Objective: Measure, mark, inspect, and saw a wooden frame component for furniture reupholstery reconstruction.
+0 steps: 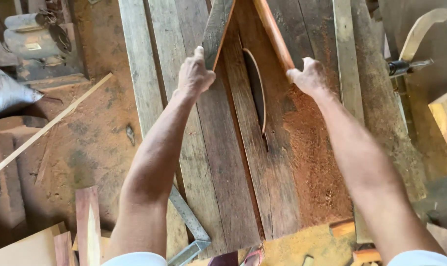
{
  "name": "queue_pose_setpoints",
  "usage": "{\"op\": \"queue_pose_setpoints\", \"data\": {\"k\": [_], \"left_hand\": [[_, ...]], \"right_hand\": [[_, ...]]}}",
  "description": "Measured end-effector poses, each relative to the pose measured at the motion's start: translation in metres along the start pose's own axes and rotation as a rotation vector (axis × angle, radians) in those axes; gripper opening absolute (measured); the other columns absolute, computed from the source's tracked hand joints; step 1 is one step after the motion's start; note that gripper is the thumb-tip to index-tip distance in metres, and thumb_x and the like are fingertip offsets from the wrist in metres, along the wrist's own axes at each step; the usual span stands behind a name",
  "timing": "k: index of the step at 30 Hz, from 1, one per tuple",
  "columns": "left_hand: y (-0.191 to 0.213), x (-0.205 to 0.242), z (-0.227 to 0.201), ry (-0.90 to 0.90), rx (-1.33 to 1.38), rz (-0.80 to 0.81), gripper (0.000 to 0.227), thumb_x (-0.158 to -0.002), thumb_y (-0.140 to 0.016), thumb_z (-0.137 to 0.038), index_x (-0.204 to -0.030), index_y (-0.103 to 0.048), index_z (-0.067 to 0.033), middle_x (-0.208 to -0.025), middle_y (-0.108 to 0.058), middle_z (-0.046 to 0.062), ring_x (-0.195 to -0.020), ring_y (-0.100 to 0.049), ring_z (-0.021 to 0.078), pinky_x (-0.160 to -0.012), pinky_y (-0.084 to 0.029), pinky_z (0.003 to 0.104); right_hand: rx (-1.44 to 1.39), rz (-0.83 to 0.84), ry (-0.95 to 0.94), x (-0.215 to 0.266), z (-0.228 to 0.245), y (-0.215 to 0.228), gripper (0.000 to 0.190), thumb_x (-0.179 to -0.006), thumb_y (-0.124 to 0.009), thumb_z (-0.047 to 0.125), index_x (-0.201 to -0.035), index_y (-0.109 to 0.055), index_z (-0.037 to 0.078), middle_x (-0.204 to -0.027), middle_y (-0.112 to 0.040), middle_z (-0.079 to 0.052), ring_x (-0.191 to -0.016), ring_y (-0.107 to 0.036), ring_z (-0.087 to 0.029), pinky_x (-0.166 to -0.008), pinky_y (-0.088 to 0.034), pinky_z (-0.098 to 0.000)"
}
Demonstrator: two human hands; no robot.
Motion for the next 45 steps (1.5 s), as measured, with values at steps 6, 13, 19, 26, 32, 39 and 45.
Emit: {"op": "queue_pose_setpoints", "data": {"k": [6, 13, 19, 26, 32, 39, 45], "left_hand": [[0.013, 0.080, 0.063, 0.126, 0.632, -0.110, 0.014, -0.084, -0.078, -0.010, -0.088, -0.068, -0.0007, -0.082, -0.066, 0.012, -0.074, -0.070, 0.0187, -0.054, -0.060, 0.036], [-0.010, 0.222, 0.060, 0.524, 1.061, -0.026, 0.037, -0.091, -0.083, -0.021, -0.107, -0.076, 0.0107, -0.093, -0.060, 0.017, -0.070, -0.065, 0.0205, -0.061, -0.068, 0.036], [-0.018, 0.271, 0.067, 0.172, 0.229, -0.168, 0.027, -0.093, -0.079, -0.025, -0.106, -0.081, -0.0011, -0.084, -0.074, 0.010, -0.074, -0.070, 0.0170, -0.069, -0.054, 0.031], [-0.046, 0.432, -0.173, 0.442, 0.560, 0.145, 0.016, -0.095, -0.070, -0.023, -0.102, -0.077, -0.0111, -0.101, -0.077, 0.017, -0.083, -0.067, 0.0306, -0.071, -0.057, 0.046], [-0.213, 0.541, -0.228, 0.237, 0.870, 0.804, 0.062, -0.092, -0.072, -0.048, -0.135, -0.068, -0.0045, -0.119, -0.077, 0.015, -0.107, -0.073, 0.0226, -0.091, -0.057, 0.035], [-0.187, 0.548, -0.280, 0.218, 0.709, 0.460, 0.068, -0.075, -0.086, -0.036, -0.128, -0.061, -0.0008, -0.096, -0.076, 0.017, -0.086, -0.076, 0.0252, -0.074, -0.061, 0.037], [-0.198, 0.543, -0.272, 0.188, 0.609, 0.427, 0.072, -0.069, -0.088, -0.039, -0.123, -0.064, 0.0003, -0.092, -0.076, 0.017, -0.082, -0.075, 0.0251, -0.075, -0.059, 0.038]], "right_hand": [[-0.982, 0.050, -0.708, 0.128, 0.001, 0.056, 0.028, -0.095, -0.065, 0.015, -0.105, -0.061, -0.010, -0.098, -0.065, -0.023, -0.088, -0.077, -0.038, -0.064, -0.064, -0.0426], [-1.747, 0.052, -0.932, 0.382, 0.020, 0.040, 0.028, -0.097, -0.068, 0.028, -0.098, -0.063, 0.000, -0.095, -0.076, -0.022, -0.088, -0.076, -0.039, -0.075, -0.065, -0.0562], [-1.955, -0.072, -0.946, 0.527, 0.078, 0.059, 0.020, -0.095, -0.075, 0.020, -0.096, -0.071, 0.000, -0.098, -0.075, -0.017, -0.090, -0.076, -0.037, -0.083, -0.065, -0.0546], [-1.767, -0.007, -0.844, 0.590, 0.121, 0.087, 0.035, -0.089, -0.074, 0.025, -0.111, -0.072, -0.001, -0.109, -0.078, -0.016, -0.100, -0.074, -0.030, -0.086, -0.064, -0.0516], [-2.075, 0.117, -0.867, 0.644, 0.128, 0.047, 0.038, -0.096, -0.072, 0.029, -0.122, -0.069, 0.001, -0.114, -0.074, -0.016, -0.101, -0.072, -0.030, -0.090, -0.062, -0.0491], [-2.449, 0.181, -0.926, 0.666, 0.135, 0.012, 0.044, -0.106, -0.043, 0.035, -0.125, -0.066, 0.001, -0.106, -0.075, -0.015, -0.093, -0.073, -0.027, -0.083, -0.060, -0.0420], [-2.429, 0.184, -1.099, 0.663, 0.137, 0.004, 0.043, -0.105, -0.040, 0.030, -0.122, -0.064, -0.003, -0.113, -0.073, -0.016, -0.103, -0.070, -0.027, -0.093, -0.058, -0.0408]]}}
Point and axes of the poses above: each hand's wrist, its own x-axis away from the middle knuckle, its own y-axis out of the back of the hand, z = x × y, the point moved 6 cm from there along -x, towards the middle knuckle
